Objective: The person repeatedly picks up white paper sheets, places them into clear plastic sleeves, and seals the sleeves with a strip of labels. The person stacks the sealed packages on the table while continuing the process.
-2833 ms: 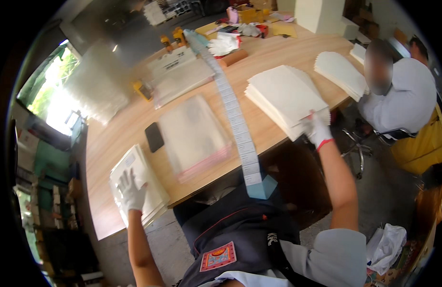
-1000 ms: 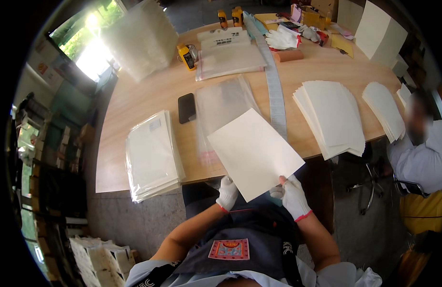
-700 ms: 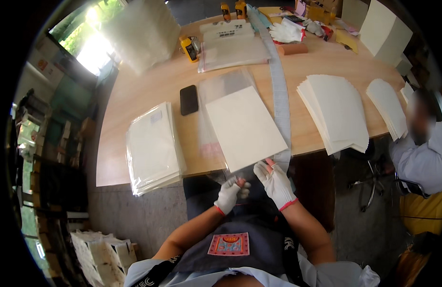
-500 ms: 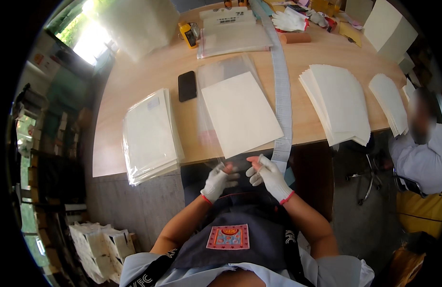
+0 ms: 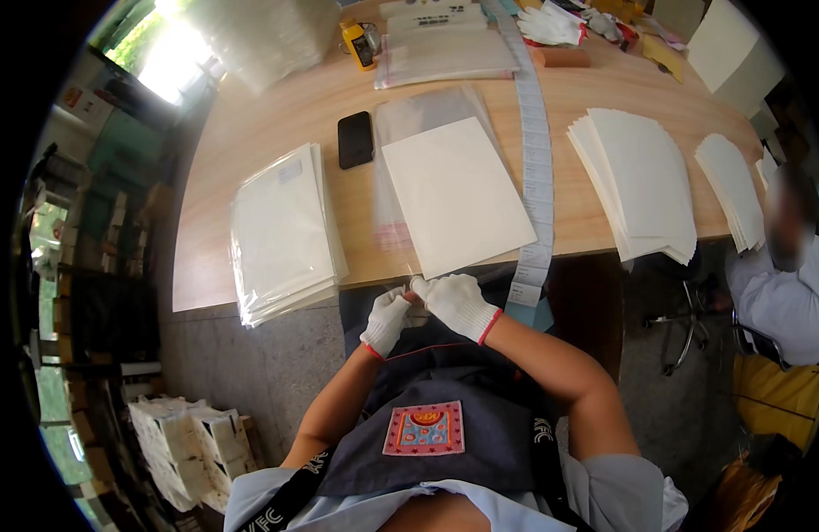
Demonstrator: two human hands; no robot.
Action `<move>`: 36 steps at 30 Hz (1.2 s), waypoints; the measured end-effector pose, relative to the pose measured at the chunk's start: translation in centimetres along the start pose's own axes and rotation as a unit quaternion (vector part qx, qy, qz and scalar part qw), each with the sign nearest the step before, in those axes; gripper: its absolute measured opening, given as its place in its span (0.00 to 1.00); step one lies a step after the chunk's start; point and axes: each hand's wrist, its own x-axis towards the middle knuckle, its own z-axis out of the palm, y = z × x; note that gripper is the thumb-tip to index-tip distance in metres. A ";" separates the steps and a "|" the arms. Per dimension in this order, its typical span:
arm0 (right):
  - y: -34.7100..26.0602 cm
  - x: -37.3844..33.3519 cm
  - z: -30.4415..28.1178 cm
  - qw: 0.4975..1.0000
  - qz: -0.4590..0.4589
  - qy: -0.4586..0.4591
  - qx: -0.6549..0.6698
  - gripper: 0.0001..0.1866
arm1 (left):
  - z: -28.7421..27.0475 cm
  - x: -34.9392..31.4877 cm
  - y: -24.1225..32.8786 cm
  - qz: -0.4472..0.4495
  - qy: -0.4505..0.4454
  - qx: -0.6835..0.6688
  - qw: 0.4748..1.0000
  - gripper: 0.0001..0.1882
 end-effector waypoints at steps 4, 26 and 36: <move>1.8 -1.3 -0.9 0.958 -0.019 0.059 0.280 0.09 | -0.2 0.1 -0.7 0.009 0.034 -0.037 0.999 0.11; 9.2 -9.3 -7.4 0.984 0.076 0.154 -0.038 0.17 | -0.6 -0.4 0.4 0.525 0.097 0.539 0.651 0.14; 11.1 -7.2 -2.9 0.939 0.260 0.226 0.007 0.10 | -0.4 1.5 -3.8 0.302 0.226 0.112 0.919 0.11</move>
